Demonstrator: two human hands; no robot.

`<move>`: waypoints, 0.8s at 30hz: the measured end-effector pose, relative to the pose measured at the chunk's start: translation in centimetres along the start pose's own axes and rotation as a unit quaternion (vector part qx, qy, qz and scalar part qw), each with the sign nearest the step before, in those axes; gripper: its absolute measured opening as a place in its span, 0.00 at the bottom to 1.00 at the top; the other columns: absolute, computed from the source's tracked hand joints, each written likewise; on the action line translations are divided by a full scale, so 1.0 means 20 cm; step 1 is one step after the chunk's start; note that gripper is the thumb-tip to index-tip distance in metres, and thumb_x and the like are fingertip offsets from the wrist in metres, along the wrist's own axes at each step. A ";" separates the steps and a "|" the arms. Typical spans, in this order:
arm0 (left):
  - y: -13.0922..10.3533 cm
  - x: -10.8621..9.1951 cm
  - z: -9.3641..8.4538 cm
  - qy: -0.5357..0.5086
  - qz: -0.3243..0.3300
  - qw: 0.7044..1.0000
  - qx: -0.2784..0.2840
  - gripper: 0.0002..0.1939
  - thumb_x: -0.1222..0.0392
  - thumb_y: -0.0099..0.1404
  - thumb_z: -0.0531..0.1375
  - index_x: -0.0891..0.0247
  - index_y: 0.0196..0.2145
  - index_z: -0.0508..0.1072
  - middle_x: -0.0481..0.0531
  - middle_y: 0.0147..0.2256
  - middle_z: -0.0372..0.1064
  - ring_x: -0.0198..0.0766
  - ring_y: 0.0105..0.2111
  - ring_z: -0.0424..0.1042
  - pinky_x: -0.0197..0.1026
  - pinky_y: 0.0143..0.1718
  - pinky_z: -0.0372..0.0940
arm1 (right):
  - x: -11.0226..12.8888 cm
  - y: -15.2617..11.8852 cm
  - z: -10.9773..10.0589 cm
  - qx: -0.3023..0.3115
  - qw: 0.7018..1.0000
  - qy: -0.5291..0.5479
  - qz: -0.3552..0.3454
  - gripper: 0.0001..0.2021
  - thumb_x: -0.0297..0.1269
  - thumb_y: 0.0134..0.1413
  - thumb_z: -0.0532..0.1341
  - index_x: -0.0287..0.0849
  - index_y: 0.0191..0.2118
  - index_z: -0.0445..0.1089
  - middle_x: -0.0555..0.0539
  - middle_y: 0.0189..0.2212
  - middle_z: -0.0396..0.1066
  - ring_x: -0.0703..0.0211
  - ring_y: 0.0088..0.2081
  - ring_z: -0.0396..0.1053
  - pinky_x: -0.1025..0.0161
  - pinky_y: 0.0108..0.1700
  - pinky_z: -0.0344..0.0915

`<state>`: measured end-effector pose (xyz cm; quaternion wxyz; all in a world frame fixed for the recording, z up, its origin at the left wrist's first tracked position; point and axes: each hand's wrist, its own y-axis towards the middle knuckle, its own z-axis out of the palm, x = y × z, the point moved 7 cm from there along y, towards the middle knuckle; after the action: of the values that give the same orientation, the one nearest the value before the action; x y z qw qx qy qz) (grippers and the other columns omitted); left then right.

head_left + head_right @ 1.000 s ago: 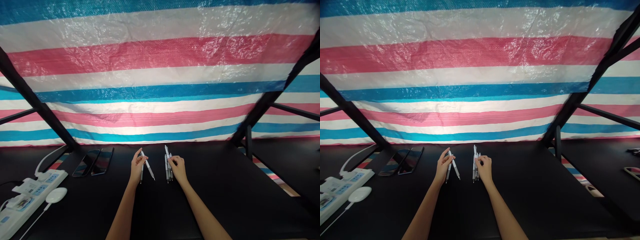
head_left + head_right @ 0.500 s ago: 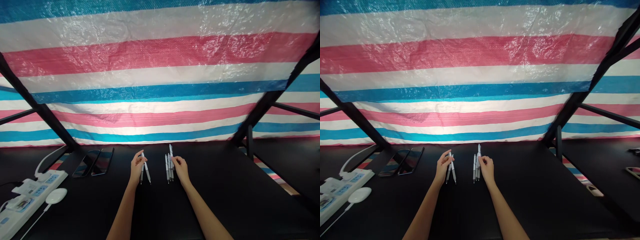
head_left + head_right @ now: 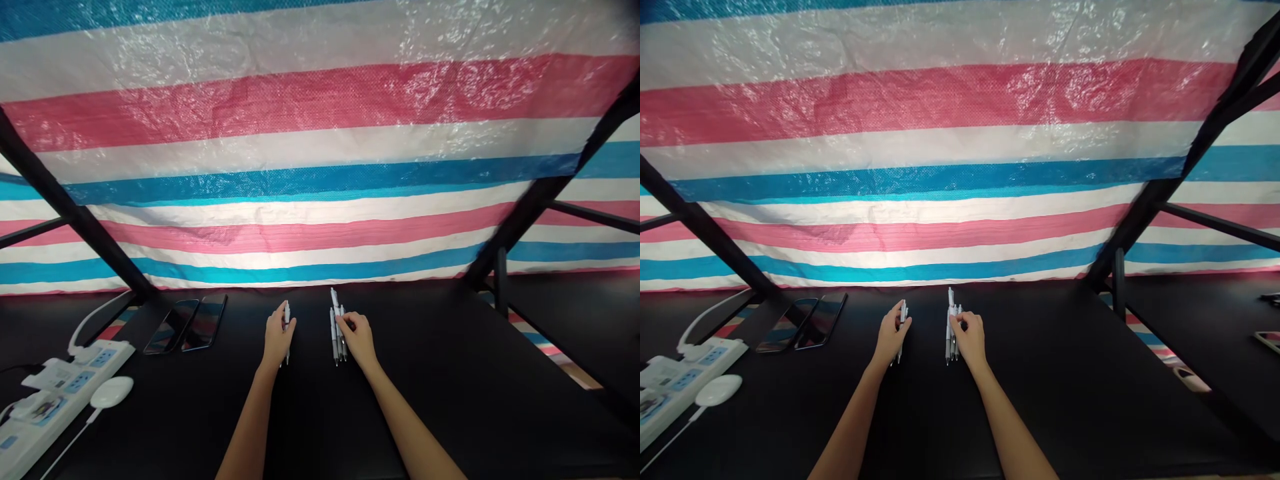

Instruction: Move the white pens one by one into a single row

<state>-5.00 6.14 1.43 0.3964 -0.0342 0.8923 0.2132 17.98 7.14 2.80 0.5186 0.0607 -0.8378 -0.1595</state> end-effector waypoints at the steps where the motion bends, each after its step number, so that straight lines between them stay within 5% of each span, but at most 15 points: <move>1: 0.00 0.00 0.00 0.016 0.012 1.000 -0.001 0.24 0.60 0.60 0.54 0.63 0.54 0.64 0.53 0.32 0.65 0.41 0.34 0.65 0.43 0.37 0.63 | 0.00 0.00 0.00 -0.002 1.000 -0.002 -0.002 0.17 0.50 0.52 0.54 0.44 0.22 0.67 0.46 0.26 0.70 0.51 0.35 0.63 0.59 0.37 0.59; 15: -0.01 0.02 0.02 0.089 0.031 0.996 -0.007 0.20 0.61 0.57 0.57 0.62 0.48 0.70 0.55 0.37 0.62 0.44 0.38 0.66 0.46 0.40 0.64 | 0.01 0.00 0.00 -0.003 1.000 -0.022 -0.010 0.17 0.50 0.54 0.53 0.44 0.23 0.67 0.46 0.26 0.70 0.52 0.35 0.64 0.60 0.37 0.60; 19: -0.02 -0.02 -0.03 0.134 0.034 0.990 -0.032 0.18 0.57 0.57 0.58 0.62 0.46 0.71 0.57 0.38 0.63 0.47 0.39 0.64 0.50 0.41 0.63 | -0.02 0.01 -0.01 0.002 1.000 -0.025 0.003 0.15 0.49 0.55 0.52 0.44 0.32 0.69 0.46 0.29 0.71 0.52 0.35 0.65 0.60 0.37 0.60; 24: -0.03 -0.13 -0.11 0.114 0.058 0.988 -0.088 0.24 0.51 0.61 0.55 0.61 0.53 0.63 0.58 0.42 0.64 0.48 0.43 0.64 0.52 0.44 0.61 | 0.03 0.02 -0.03 0.014 0.996 -0.067 -0.065 0.16 0.43 0.60 0.47 0.44 0.37 0.69 0.46 0.31 0.71 0.53 0.35 0.65 0.59 0.39 0.59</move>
<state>-4.67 4.48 4.35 0.2747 -0.0416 0.9099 0.3081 18.23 7.23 3.71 0.4491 0.1118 -0.8669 -0.1853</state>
